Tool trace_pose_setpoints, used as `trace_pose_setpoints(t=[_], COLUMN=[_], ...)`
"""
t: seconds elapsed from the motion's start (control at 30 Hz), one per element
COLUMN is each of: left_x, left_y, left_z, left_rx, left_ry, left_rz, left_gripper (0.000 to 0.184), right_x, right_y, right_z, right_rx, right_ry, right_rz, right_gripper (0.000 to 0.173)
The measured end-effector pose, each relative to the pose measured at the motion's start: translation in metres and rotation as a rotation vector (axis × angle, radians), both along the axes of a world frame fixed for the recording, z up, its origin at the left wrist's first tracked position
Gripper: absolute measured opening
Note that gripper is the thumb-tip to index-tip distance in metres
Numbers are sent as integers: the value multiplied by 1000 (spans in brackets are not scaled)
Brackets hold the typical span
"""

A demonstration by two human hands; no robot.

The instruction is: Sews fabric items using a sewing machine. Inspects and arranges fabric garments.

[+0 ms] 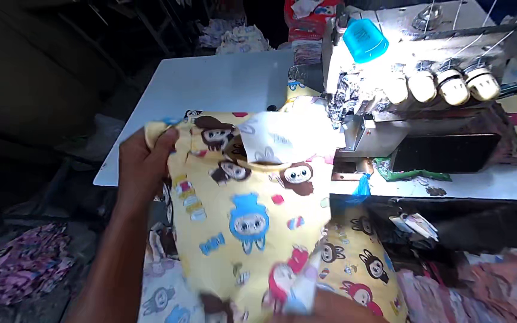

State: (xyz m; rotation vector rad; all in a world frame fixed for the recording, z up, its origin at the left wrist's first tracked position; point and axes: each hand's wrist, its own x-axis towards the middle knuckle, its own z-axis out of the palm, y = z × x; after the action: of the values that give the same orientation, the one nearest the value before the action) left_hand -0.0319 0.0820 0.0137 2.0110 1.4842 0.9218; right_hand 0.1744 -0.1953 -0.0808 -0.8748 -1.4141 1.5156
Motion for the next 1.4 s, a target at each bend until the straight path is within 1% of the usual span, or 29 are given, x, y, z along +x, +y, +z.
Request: trace_pose_setpoints(t=[0.03,0.07,0.1,0.13,0.17,0.2,0.3,0.37,0.4,0.47,0.5,0.53,0.63,0.7,0.73,0.77,0.8,0.83,0.9,0.93,0.97,1.0,1.07,1.2,1.4], left_x=[0,4,12,21,32,45,89,115,127,143,147,148,140,133,132,133,134,134,132,132,132,134,142,162,186], left_y=[19,34,43,48,46,35,-32,-61,-70,-76,-76,-75,-68,-53,-41,-29,-23,-27,-59,-78,-95,-108,-117,-110,-97], left_z=[-1,-6,-14,-25,-37,-47,-74,-93,-101,-111,-113,-113,-93,-74,-66,-60,-52,-42,-29,-33,-39,-45,-50,-41,-26], left_rx=[50,50,19,-8,7,58,249,425,500,598,614,599,398,230,178,188,254,339,499,558,588,607,630,630,570], left_ry=[95,171,228,249,236,183,-43,-155,-171,-136,-120,-120,-173,-172,-179,-164,-89,23,271,338,386,411,432,474,524], left_rz=[-63,-106,-137,-166,-193,-217,-310,-336,-321,-265,-244,-234,-288,-387,-437,-474,-498,-537,-700,-783,-838,-854,-789,-636,-571], left_gripper=[39,40,40,42,46,48,49,45,45,44,40,35,16,19,22,26,28,28,19,15,15,16,18,19,17], right_x=[1,4,9,17,28,38,66,79,81,80,78,76,69,68,68,67,65,64,61,60,59,59,61,75,88], right_y=[3,7,9,12,15,18,40,63,74,94,101,106,107,101,98,95,91,87,75,70,66,63,62,76,100], right_z=[-30,-57,-79,-93,-98,-95,-66,-51,-47,-41,-39,-37,-34,-36,-38,-39,-39,-40,-38,-36,-35,-34,-30,-23,-16], right_rx=[4,-7,-17,-22,-12,35,188,203,198,135,93,62,55,79,78,65,51,54,66,74,88,98,108,136,165], right_ry=[-218,-438,-604,-680,-693,-675,-565,-464,-389,-205,-126,-76,-43,-18,16,46,56,50,3,-26,-48,-58,-57,-55,-59], right_rz=[-117,-215,-287,-360,-442,-551,-869,-974,-993,-968,-942,-926,-916,-897,-885,-880,-877,-878,-894,-918,-942,-956,-975,-978,-1006], right_gripper=[19,20,23,31,34,32,27,26,27,31,32,30,11,14,15,14,14,14,18,19,20,20,20,20,22])
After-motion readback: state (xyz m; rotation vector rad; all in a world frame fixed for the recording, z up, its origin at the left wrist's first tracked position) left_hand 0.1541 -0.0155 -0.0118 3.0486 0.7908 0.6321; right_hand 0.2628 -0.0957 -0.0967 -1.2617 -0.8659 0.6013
